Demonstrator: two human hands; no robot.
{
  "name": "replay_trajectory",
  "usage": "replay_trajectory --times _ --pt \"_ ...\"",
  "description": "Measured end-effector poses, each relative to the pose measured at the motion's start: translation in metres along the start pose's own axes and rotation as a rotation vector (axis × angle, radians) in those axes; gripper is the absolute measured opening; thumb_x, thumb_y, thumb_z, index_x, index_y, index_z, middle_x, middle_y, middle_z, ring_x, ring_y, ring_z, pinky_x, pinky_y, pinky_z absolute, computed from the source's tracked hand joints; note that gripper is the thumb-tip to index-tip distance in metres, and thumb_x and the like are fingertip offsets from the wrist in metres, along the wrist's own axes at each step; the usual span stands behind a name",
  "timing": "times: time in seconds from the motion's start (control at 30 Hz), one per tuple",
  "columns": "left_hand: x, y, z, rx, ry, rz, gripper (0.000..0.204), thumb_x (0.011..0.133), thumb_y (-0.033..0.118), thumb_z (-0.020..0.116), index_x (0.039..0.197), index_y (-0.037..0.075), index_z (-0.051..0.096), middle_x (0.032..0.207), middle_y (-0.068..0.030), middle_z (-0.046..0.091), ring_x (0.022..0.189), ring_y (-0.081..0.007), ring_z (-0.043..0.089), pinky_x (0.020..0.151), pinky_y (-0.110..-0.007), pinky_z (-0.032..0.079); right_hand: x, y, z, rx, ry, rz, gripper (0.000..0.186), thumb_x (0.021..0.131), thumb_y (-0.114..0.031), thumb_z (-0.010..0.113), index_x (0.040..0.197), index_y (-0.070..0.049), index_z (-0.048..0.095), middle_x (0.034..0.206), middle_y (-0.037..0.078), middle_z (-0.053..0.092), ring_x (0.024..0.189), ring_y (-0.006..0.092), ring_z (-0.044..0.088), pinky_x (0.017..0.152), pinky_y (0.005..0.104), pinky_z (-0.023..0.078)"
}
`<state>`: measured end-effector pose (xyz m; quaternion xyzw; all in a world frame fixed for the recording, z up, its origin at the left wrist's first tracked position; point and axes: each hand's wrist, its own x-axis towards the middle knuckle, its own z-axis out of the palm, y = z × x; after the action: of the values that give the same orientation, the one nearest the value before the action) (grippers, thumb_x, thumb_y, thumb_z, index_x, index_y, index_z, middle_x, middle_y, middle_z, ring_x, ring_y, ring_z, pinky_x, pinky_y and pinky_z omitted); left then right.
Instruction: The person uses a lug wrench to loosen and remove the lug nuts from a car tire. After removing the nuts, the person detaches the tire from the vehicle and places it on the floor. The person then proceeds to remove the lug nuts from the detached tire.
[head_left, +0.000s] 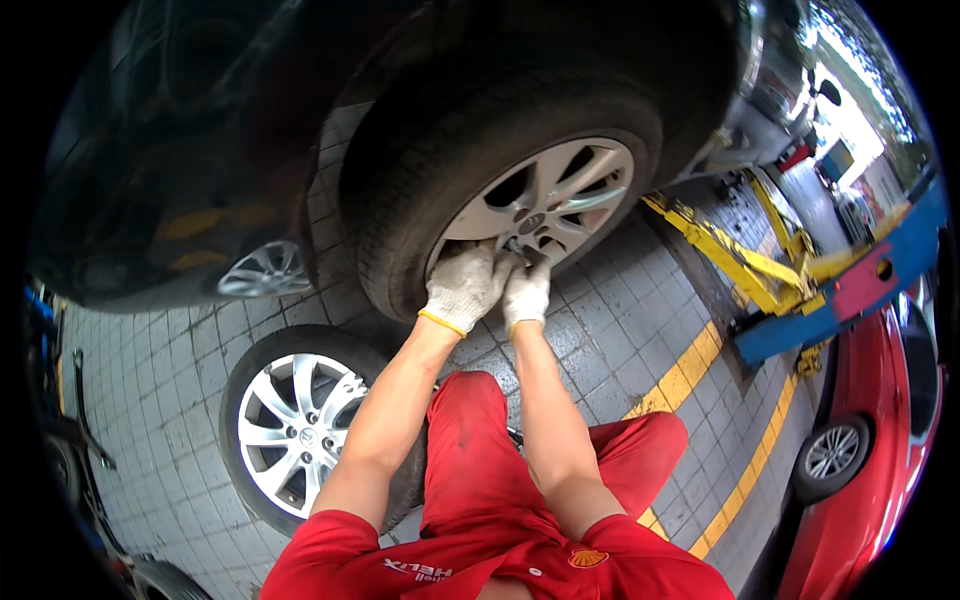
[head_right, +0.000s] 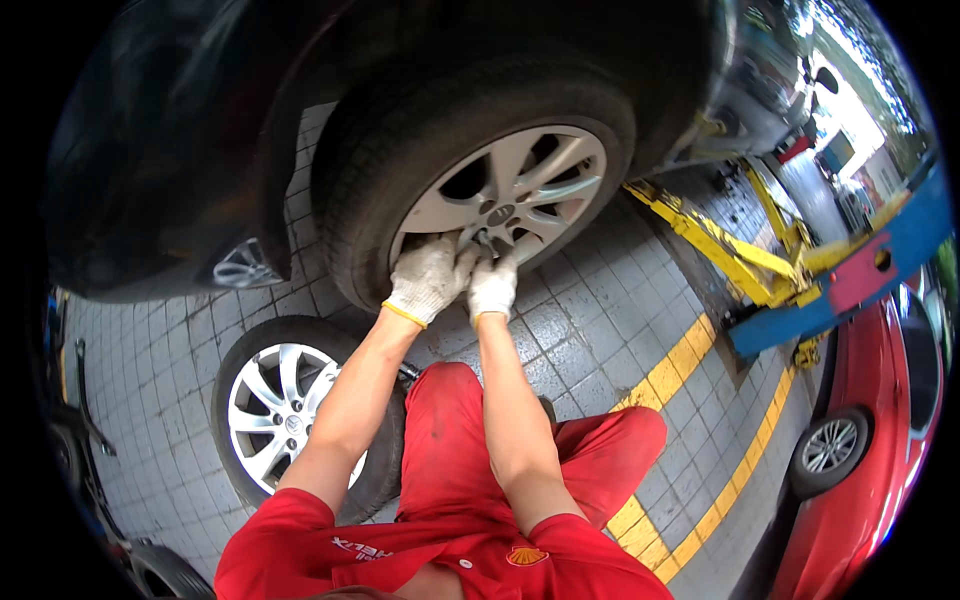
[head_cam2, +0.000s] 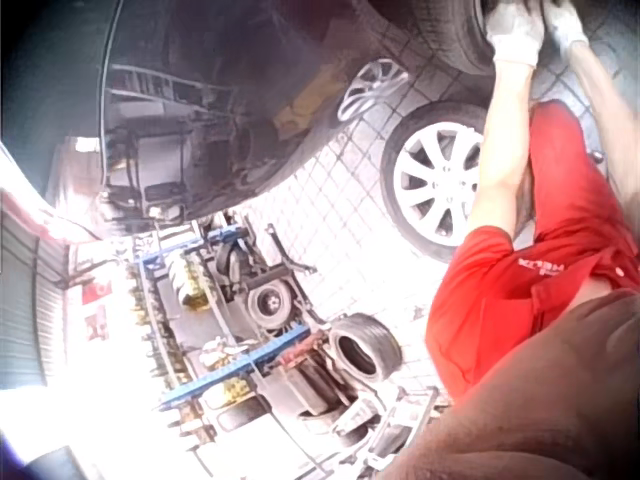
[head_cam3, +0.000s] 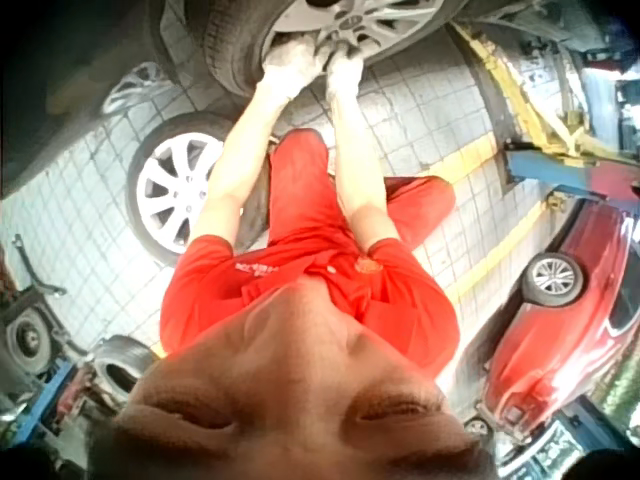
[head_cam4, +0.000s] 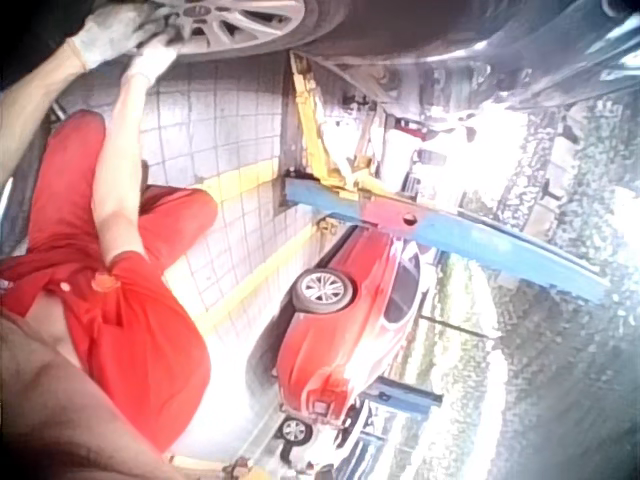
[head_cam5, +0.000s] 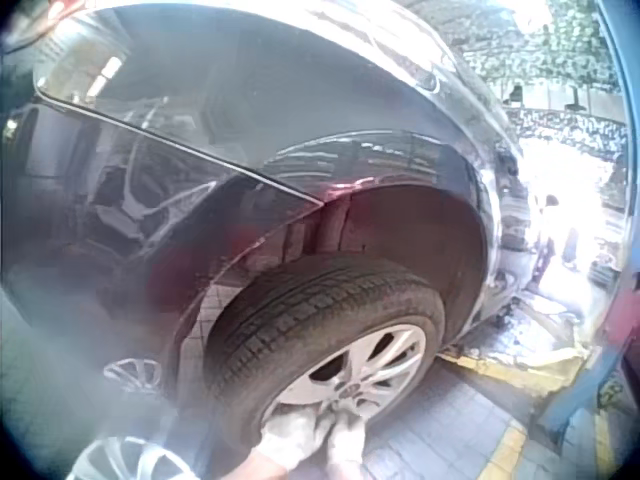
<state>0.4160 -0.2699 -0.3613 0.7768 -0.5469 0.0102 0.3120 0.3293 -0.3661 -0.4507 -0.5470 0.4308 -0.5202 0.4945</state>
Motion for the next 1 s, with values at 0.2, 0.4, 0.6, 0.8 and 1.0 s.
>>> replay_trajectory --times 0.2,0.4,0.6,0.8,1.0 --pt "0.0 0.001 -0.005 0.029 0.013 0.003 0.054 0.106 0.045 0.061 0.142 0.007 0.067 0.113 -0.0256 0.079 0.097 -0.0428 0.078 0.083 -0.054 0.064 -0.004 -0.005 0.008 0.429 0.004 0.274 0.036 0.111 -0.013 0.057 0.145 -0.001 0.061 0.133 0.016 0.073 0.124 0.0278 0.07 0.107 0.04 0.054" --pt "0.0 0.005 -0.007 -0.004 0.055 0.013 0.055 0.105 0.045 0.063 0.146 0.008 0.066 0.12 -0.0286 0.076 0.1 -0.0438 0.078 0.084 -0.053 0.064 -0.007 0.002 -0.001 -0.216 0.014 -0.102 0.043 0.113 -0.033 0.06 0.143 -0.004 0.066 0.135 0.013 0.073 0.123 0.0258 0.069 0.107 0.0418 0.054" --pt "-0.001 -0.003 -0.002 0.054 0.046 0.001 0.055 0.105 0.046 0.063 0.146 0.009 0.067 0.121 -0.0288 0.076 0.101 -0.044 0.077 0.085 -0.053 0.063 0.0 -0.017 0.004 0.428 -0.017 0.461 0.047 0.111 -0.036 0.064 0.144 -0.001 0.066 0.137 0.014 0.073 0.123 0.0269 0.069 0.108 0.0411 0.053" --pt "0.003 -0.009 0.013 0.048 0.22 0.162 0.056 0.104 0.046 0.064 0.145 0.008 0.066 0.12 -0.0295 0.076 0.092 -0.0467 0.078 0.082 -0.055 0.064 -0.012 -0.001 -0.004 -0.183 0.036 -0.167 0.038 0.11 -0.022 0.064 0.142 -0.001 0.065 0.137 0.018 0.073 0.126 0.0325 0.07 0.108 0.0417 0.054" --pt "0.001 -0.003 0.003 0.086 0.057 0.013 0.053 0.104 0.044 0.066 0.141 0.006 0.067 0.117 -0.0302 0.075 0.1 -0.0467 0.076 0.085 -0.054 0.063 -0.013 -0.026 -0.001 0.204 0.015 0.269 0.04 0.113 -0.029 0.062 0.145 -0.006 0.065 0.139 0.019 0.073 0.128 0.0327 0.069 0.108 0.0422 0.055"
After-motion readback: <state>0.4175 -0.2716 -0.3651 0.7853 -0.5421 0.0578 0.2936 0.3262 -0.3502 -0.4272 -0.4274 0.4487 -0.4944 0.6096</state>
